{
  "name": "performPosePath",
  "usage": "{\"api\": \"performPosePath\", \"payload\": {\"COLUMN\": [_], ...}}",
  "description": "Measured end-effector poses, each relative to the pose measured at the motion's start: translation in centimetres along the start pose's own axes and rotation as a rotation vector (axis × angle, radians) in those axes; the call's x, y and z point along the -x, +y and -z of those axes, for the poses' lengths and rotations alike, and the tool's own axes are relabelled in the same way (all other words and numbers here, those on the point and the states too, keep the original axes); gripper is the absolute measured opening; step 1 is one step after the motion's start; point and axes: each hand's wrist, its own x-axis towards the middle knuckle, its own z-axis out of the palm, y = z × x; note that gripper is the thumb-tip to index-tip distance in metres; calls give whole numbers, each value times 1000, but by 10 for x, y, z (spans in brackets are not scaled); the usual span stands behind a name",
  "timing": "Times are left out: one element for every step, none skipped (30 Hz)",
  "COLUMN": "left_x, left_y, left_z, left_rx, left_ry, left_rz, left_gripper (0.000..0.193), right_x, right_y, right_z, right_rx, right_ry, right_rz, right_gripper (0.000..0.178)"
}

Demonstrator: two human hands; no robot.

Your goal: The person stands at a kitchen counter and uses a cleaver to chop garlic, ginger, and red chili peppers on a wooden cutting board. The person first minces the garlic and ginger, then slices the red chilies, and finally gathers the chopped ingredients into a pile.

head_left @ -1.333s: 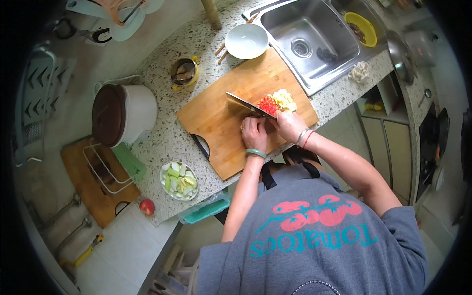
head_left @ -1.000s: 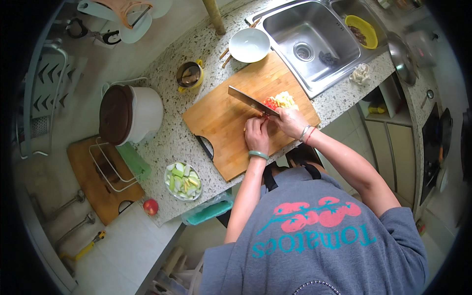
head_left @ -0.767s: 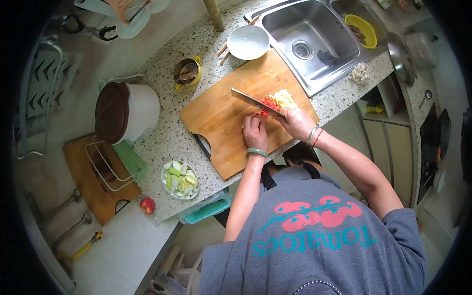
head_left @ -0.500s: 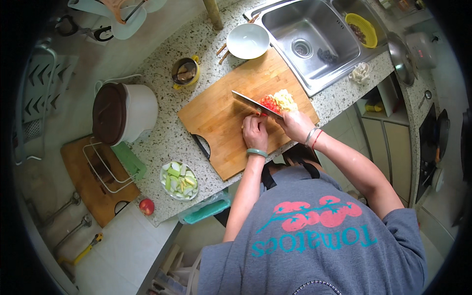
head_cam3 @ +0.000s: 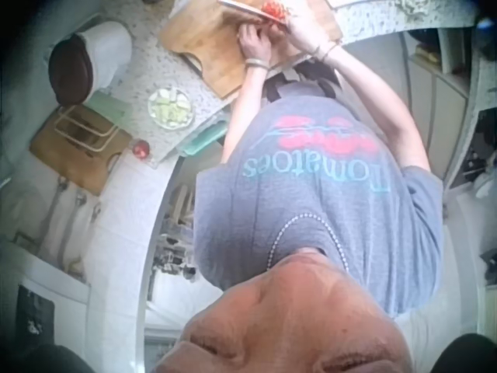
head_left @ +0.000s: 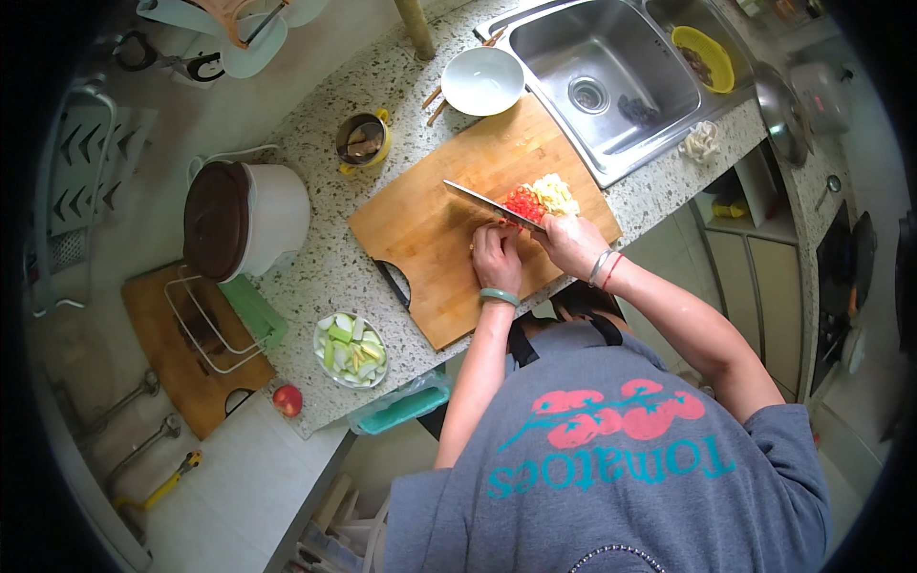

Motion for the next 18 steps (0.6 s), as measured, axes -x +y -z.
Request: {"api": "performPosePath", "payload": {"left_x": [1, 3, 3, 4, 4, 2, 1, 1, 1, 1, 1, 1, 1, 0, 0, 0, 1, 1], "left_y": [1, 1, 1, 2, 2, 0, -2, -2, -1, -1, 0, 0, 1, 2, 1, 1, 1, 1], "left_z": [0, 1, 1, 2, 1, 1, 2, 3, 3, 3, 4, 4, 3, 2, 4, 3, 4, 3], "left_rx": [6, 5, 2, 0, -18, -39, -61, -48, -33, -17, -2, -3, -4, -6, -1, 8, 17, 9], "left_ry": [-1, -3, -6, -8, -35, -58, -81, -75, -68, -61, -43, -32, -22, -12, -9, -12, -15, -16], "left_rz": [18, 10, 1, -8, 5, 10, 16, 5, -9, -24, -28, -21, -14, -7, 0, 8, 17, 16], "left_gripper": [12, 11, 11, 10, 10, 10, 10, 9, 9, 9, 9, 10, 10, 10, 10, 11, 11, 11], "right_x": [1, 2, 1, -2, -8, -15, -19, -20, -21, -22, -24, -26, -26, -24, -20, -15, -11, -7], "right_y": [-1, -3, -5, -6, -4, -6, -7, -7, -6, -5, -1, 3, 7, 12, 9, 6, 1, -5], "right_z": [1, 1, 1, -2, -7, -11, -15, -17, -17, -18, -21, -21, -21, -20, -15, -11, -7, -1], "right_rx": [-6, -13, -22, -15, -9, -6, -14, -19, -21, -24, -62, -98, -133, -125, -121, -116, -93, -67], "right_ry": [-19, -39, -58, -56, -54, -46, -15, -9, 0, 10, 12, 10, 8, 8, -3, -12, -24, -34], "right_rz": [-16, -32, -48, -62, -75, -83, -74, -69, -64, -59, -58, -61, -64, -59, -49, -47, -56, -68], "right_gripper": [27, 26, 26, 26, 26, 26, 26, 27, 28, 28, 29, 29, 30, 30, 31, 31, 32, 32]}}
